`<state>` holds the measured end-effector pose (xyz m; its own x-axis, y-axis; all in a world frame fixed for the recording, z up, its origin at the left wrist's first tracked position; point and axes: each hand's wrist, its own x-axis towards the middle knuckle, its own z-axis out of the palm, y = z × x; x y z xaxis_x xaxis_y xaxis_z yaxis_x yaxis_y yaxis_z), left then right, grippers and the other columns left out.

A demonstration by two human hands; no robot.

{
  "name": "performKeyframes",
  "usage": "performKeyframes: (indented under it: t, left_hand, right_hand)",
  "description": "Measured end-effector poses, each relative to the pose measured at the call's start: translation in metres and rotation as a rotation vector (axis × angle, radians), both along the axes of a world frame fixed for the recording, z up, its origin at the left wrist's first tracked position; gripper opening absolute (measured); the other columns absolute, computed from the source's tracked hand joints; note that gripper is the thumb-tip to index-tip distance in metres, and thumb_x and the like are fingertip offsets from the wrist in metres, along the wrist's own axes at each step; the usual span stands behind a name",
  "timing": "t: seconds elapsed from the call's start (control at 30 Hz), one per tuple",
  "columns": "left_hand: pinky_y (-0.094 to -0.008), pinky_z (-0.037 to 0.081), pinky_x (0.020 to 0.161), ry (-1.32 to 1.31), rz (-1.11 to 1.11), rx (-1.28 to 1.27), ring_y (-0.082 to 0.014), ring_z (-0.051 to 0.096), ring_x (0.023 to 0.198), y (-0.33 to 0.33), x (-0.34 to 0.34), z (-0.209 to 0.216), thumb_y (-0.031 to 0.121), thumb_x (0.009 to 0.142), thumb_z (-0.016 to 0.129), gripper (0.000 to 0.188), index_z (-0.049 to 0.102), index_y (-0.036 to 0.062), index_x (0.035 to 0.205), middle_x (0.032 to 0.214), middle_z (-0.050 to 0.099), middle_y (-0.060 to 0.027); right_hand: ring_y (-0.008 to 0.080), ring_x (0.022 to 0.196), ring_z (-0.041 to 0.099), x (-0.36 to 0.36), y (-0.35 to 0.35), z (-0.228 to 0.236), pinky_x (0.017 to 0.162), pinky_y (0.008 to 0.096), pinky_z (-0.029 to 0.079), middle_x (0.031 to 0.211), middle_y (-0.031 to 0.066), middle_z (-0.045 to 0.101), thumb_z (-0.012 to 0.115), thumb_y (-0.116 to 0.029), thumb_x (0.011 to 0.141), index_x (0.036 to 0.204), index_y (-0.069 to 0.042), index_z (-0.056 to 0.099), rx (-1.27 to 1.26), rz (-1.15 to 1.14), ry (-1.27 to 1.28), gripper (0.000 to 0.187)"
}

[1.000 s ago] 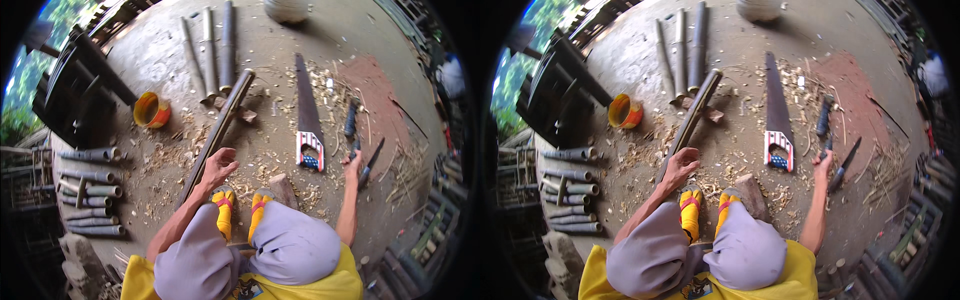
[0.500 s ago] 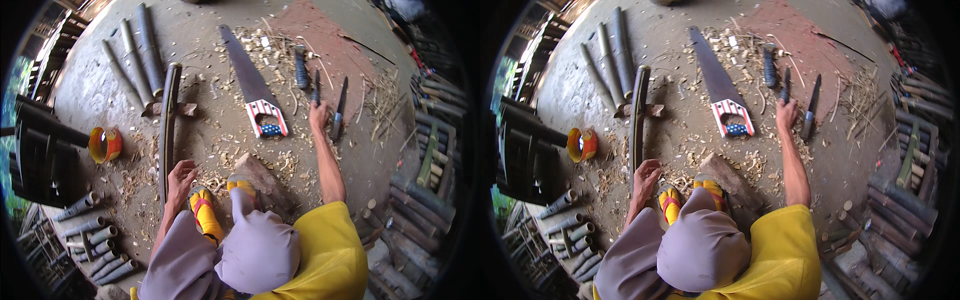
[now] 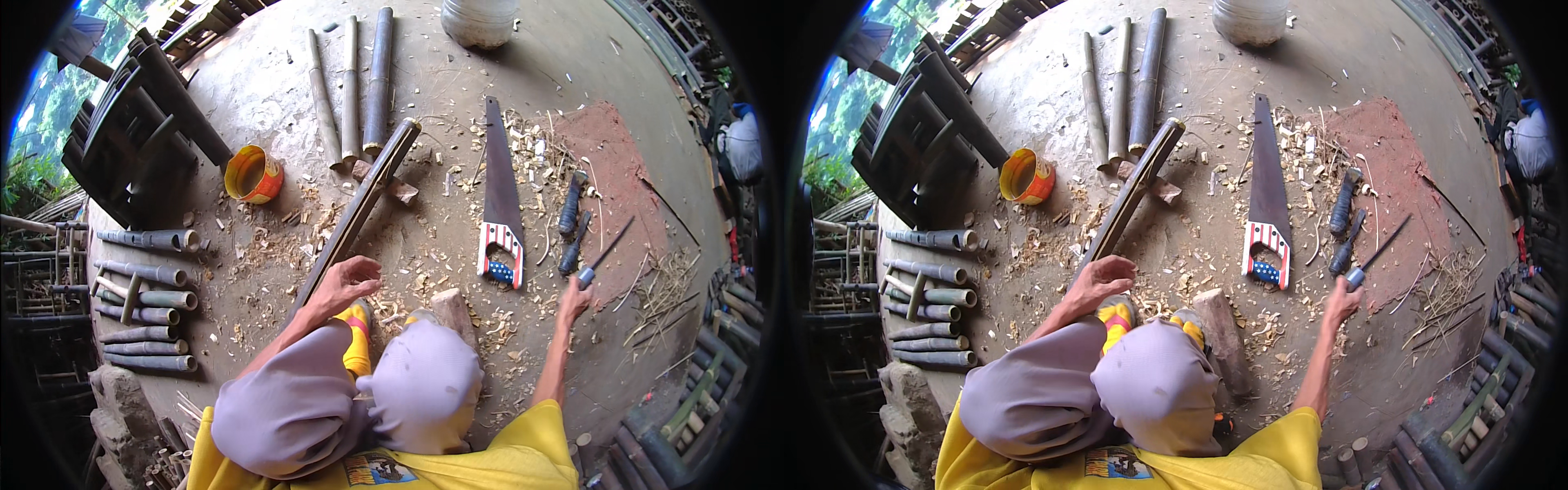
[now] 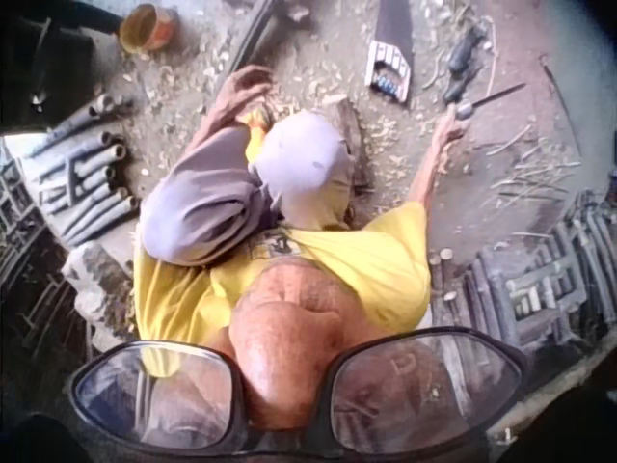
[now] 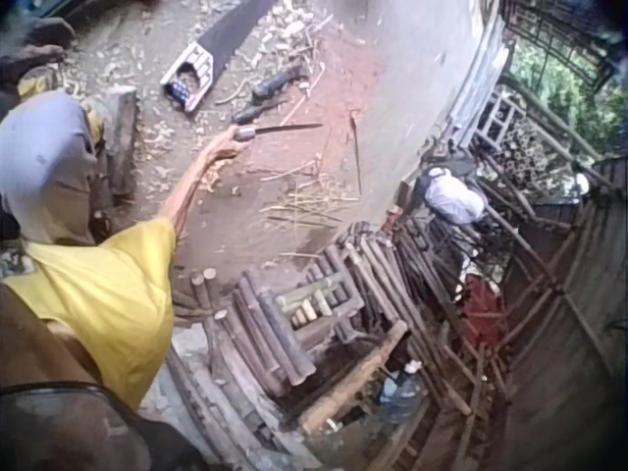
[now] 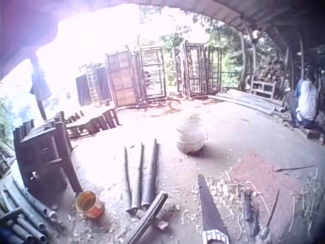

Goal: The person uses a saw and a knife to shape and hollow out a segment of bamboo, striking a tool with a wooden block and scraping the inner and outer surfaces.

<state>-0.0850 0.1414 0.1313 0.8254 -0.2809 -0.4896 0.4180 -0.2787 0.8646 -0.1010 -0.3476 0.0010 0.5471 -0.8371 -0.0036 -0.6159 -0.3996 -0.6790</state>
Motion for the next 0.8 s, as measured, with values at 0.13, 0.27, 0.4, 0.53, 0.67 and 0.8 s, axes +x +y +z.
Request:
performKeyframes:
  t: [0.13,0.27,0.4,0.53,0.67,0.8]
  left_hand:
    - [-0.036,0.041,0.099,0.122,-0.13,-0.197,-0.0227,0.051,0.114,-0.024,0.033,0.029,0.039,0.077,0.073,0.078,0.037,0.0019,0.136,0.125,0.052,-0.0157]
    - [-0.036,0.052,0.082,-0.028,0.215,-0.445,-0.0239,0.064,0.09,-0.046,0.052,0.03,0.026,0.078,0.071,0.057,0.042,-0.0001,0.119,0.099,0.061,-0.0149]
    - [-0.0305,0.053,0.053,-0.149,0.632,-0.192,-0.0167,0.061,0.06,0.024,0.06,0.005,0.013,0.075,0.065,0.039,0.039,0.0033,0.102,0.075,0.058,-0.0094]
    - [-0.0329,0.051,0.058,-0.11,0.348,0.278,-0.0194,0.061,0.063,0.075,0.025,-0.035,0.017,0.065,0.066,0.037,0.046,0.0024,0.093,0.076,0.06,-0.0109]
    - [-0.0399,0.05,0.065,0.103,0.186,0.49,-0.0311,0.065,0.073,0.071,0.02,-0.031,0.028,0.071,0.068,0.046,0.051,0.0006,0.103,0.077,0.064,-0.0188]
    - [-0.0426,0.049,0.068,0.008,0.086,0.592,-0.036,0.064,0.076,0.071,0.028,-0.049,0.028,0.072,0.068,0.044,0.05,-0.0003,0.102,0.078,0.063,-0.0215]
  right_hand:
    - [0.0169,0.067,0.059,0.019,0.167,0.097,0.053,0.0273,0.048,0.079,0.0058,0.056,0.064,-0.026,0.081,0.102,-0.001,0.05,0.332,0.368,-0.347,0.035]
    - [0.0331,0.118,0.046,0.027,0.275,0.126,0.094,0.0428,0.043,0.12,0.0241,0.047,0.064,-0.046,0.083,0.139,0.004,0.03,0.314,1.2,-0.347,0.082]
    - [0.0365,0.113,0.048,0.006,0.245,0.086,0.095,0.0462,0.04,0.124,0.0278,0.042,0.067,-0.029,0.081,0.139,0.0,0.032,0.231,0.904,-0.016,0.074]
    - [0.0352,0.108,0.049,-0.087,0.199,0.025,0.096,0.0453,0.039,0.125,0.0254,0.044,0.075,-0.027,0.071,0.142,-0.002,0.023,0.037,0.702,0.347,0.092]
    - [0.0351,0.113,0.047,-0.13,0.197,0.016,0.099,0.0439,0.037,0.128,0.0243,0.043,0.079,-0.03,0.067,0.143,-0.002,0.019,0.516,0.382,0.492,0.1]
    - [0.0348,0.114,0.046,-0.144,0.199,0.02,0.1,0.0436,0.037,0.129,0.0241,0.042,0.079,-0.03,0.066,0.143,-0.001,0.019,0.525,0.403,0.478,0.101]
